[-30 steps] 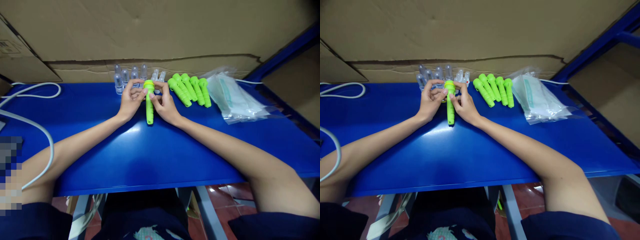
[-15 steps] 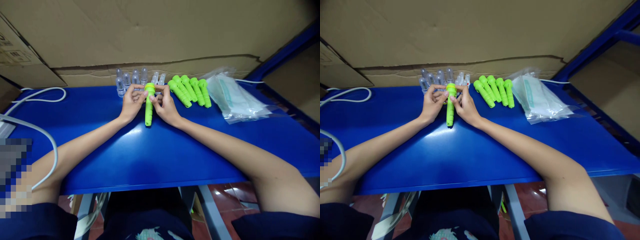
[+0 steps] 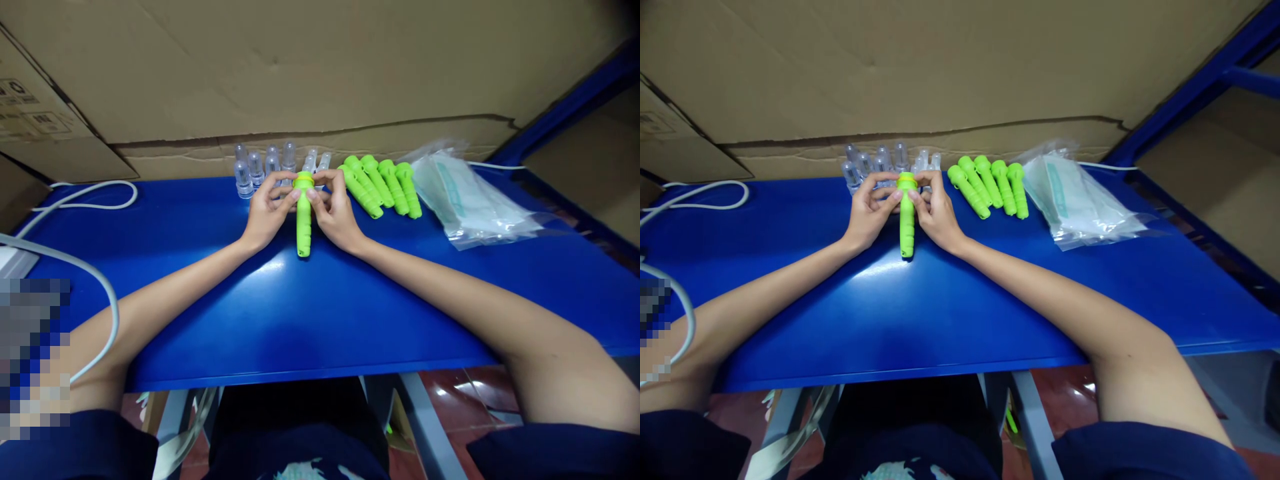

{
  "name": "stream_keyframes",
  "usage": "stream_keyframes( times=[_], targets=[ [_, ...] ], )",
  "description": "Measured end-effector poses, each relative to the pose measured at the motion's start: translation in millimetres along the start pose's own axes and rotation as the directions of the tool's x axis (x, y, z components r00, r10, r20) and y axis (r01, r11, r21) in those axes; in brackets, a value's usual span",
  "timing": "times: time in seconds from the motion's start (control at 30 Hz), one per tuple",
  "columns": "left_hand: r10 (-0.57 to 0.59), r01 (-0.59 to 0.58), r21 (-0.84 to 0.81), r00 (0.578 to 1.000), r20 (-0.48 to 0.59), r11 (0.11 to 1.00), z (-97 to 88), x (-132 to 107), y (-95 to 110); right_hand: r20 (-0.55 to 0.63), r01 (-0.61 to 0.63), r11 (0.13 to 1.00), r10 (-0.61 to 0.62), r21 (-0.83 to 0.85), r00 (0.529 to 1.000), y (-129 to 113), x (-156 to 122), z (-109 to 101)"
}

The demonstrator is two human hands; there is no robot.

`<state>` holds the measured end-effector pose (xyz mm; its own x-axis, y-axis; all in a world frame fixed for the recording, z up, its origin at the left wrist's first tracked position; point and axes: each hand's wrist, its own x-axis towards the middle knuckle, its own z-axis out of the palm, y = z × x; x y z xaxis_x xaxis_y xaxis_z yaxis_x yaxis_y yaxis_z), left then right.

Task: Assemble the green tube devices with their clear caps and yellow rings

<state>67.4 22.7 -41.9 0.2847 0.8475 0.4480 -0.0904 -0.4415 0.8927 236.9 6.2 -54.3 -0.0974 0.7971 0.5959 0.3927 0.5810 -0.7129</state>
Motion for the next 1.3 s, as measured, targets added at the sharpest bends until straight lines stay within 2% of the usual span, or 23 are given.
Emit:
stream_keyframes(
  times=[0.3,0.47,0.7,1.3],
  targets=[
    [-0.050,0.051,-0.045,0.999,0.014,0.998,-2.4,2.4,-12.5,0.006,-0.017,0.999,0.016,0.037,1.000,4.9,3.2,1.2],
    [-0.056,0.057,-0.049,0.998,0.019,0.997,-1.3,2.3,-11.8,0.037,-0.023,0.999,0.021,0.037,0.999,6.8,4.1,1.1],
    [-0.092,0.094,-0.067,0.995,0.039,0.993,-2.0,2.3,-8.7,0.104,-0.055,0.992,0.043,0.117,0.994,16.1,5.8,1.3],
    [-0.034,0.036,-0.039,0.998,0.046,0.999,-2.5,3.1,-8.0,0.113,-0.071,0.991,0.058,0.112,0.992,17.9,5.6,0.6]
  ],
)
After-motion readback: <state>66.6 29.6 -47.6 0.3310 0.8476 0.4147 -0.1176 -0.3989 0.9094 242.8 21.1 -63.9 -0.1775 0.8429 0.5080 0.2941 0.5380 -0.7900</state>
